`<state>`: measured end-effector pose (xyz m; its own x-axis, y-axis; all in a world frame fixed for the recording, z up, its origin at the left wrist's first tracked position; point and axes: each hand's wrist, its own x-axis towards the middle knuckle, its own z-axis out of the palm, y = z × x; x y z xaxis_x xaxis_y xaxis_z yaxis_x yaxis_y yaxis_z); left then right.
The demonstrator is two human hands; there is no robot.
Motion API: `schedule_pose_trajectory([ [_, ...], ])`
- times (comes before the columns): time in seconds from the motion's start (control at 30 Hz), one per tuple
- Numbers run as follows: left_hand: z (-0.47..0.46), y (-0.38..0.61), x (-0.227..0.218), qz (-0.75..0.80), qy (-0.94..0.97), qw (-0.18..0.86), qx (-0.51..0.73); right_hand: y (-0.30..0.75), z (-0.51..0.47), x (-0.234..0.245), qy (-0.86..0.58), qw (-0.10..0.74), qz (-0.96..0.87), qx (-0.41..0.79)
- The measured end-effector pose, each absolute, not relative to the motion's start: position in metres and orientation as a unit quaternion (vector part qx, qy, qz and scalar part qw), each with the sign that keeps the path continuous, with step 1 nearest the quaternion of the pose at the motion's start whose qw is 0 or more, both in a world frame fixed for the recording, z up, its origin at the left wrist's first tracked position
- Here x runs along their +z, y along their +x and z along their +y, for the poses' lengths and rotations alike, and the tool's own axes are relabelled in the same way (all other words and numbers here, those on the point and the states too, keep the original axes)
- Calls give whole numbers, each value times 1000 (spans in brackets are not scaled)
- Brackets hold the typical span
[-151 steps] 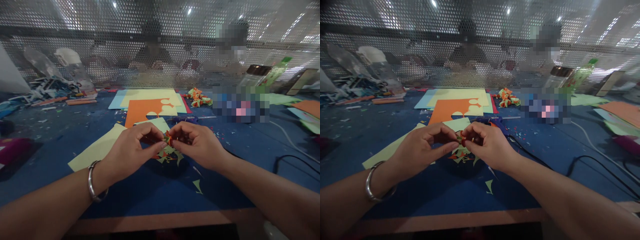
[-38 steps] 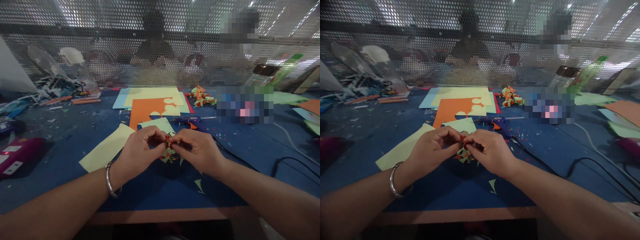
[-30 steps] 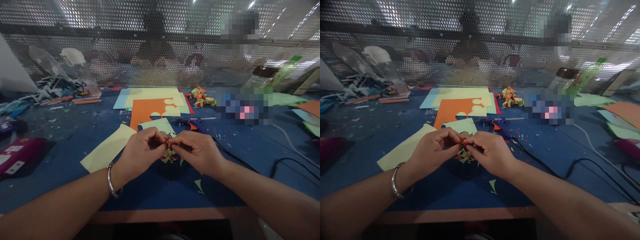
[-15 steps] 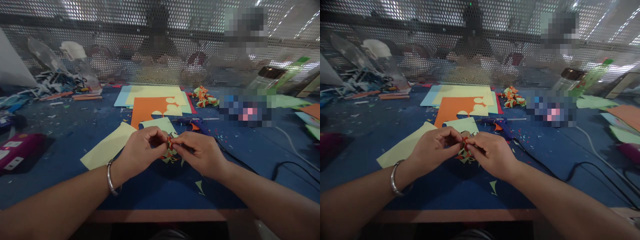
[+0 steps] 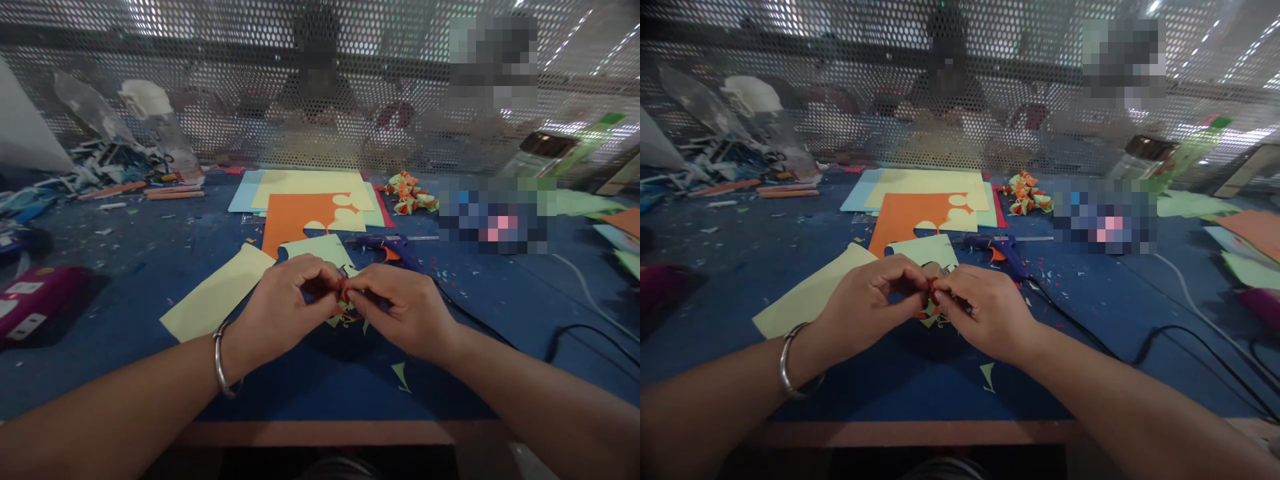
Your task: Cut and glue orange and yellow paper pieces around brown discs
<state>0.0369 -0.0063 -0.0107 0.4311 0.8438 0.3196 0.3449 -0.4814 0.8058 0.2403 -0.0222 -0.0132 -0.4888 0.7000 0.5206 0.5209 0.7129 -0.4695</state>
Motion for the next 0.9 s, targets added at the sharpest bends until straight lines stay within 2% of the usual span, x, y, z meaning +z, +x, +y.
schedule_pose_trajectory([
  [0.13,-5,37,-11,389,755,377,370,240,-22,-14,-356,355,-856,121],
  [0.9,-5,36,-7,391,781,331,358,243,-23,-15,-333,345,-869,122],
])
